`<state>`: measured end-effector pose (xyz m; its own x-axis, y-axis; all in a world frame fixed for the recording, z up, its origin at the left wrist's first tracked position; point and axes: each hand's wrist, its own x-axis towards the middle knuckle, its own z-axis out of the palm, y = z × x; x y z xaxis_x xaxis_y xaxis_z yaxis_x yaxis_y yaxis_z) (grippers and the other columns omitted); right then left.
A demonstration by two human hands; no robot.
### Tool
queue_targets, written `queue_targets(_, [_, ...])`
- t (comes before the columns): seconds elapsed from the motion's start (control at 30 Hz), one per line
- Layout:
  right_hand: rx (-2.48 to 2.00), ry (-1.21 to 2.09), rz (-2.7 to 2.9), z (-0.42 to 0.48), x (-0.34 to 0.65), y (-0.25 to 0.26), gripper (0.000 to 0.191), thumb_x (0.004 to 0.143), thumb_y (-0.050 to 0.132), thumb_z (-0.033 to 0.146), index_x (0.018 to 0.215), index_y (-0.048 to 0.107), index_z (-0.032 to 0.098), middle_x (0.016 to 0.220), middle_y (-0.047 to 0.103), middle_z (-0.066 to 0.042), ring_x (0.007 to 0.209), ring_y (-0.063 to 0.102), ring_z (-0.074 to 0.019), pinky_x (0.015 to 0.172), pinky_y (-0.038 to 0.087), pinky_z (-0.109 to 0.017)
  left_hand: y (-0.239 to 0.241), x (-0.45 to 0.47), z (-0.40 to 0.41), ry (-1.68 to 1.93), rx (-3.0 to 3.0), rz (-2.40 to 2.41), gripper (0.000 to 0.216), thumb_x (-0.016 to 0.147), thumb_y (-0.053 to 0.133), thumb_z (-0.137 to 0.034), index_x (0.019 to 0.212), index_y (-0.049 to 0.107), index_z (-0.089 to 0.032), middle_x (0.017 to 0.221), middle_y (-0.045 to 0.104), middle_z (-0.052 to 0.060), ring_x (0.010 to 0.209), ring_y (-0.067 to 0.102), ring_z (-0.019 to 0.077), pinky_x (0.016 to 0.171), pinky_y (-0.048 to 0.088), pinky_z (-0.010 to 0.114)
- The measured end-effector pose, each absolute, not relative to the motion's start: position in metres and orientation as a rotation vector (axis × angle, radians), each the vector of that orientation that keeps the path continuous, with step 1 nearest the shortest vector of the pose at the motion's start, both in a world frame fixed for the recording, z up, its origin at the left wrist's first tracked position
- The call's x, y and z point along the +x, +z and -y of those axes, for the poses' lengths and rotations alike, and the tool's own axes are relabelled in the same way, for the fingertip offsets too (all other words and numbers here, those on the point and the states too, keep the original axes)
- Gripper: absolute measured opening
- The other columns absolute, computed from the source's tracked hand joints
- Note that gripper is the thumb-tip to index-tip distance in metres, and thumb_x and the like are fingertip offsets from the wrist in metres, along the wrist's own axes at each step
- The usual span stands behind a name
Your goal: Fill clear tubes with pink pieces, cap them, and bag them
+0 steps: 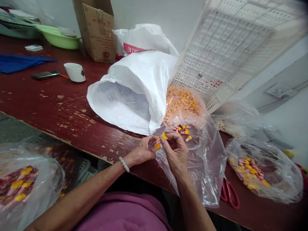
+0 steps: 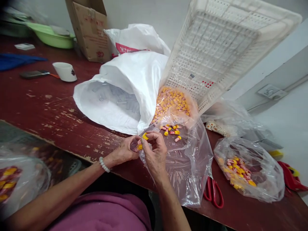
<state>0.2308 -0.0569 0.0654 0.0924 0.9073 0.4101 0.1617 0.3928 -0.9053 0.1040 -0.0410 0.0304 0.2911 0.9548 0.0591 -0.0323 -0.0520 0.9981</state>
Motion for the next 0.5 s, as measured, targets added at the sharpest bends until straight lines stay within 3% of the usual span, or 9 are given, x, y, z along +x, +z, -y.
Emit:
queue_targets(0.23, [-1.147,0.407,1.768,0.067,0.24,0.07,0.015,0.083,0.059,0.032,0.096,0.059,0.025,0.123,0.051,-0.006,0.119,0.046,-0.0217,0.104,0.032,-0.044,0.032,0.101,0.043,1.057,1.444,-0.946,0.035,0.052,0.055,-0.003,0.085,0.057,-0.013,0.071,0.054,-0.004,0.061,0.045,0.0084,0.054,0.034,0.019])
queue_targets(0.33, [-1.167,0.286,1.91,0.073,0.24,0.067,0.019,0.082,0.058,0.037,0.099,0.06,0.026,0.133,0.042,-0.006,0.126,0.038,-0.0251,0.106,0.028,-0.047,0.03,0.1,0.043,1.054,1.34,-0.878,0.035,0.051,0.056,-0.002,0.084,0.056,-0.014,0.073,0.055,-0.003,0.063,0.046,0.0088,0.056,0.036,0.019])
queue_targets(0.5, [-1.168,0.182,2.213,0.075,0.235,0.06,0.042,0.071,0.069,0.045,0.109,0.06,0.03,0.136,0.044,-0.006,0.125,0.038,-0.0281,0.103,0.03,-0.047,0.023,0.097,0.037,1.0,1.268,-0.958,0.035,0.049,0.056,-0.002,0.083,0.058,-0.013,0.074,0.058,-0.001,0.064,0.05,0.0103,0.057,0.04,0.02])
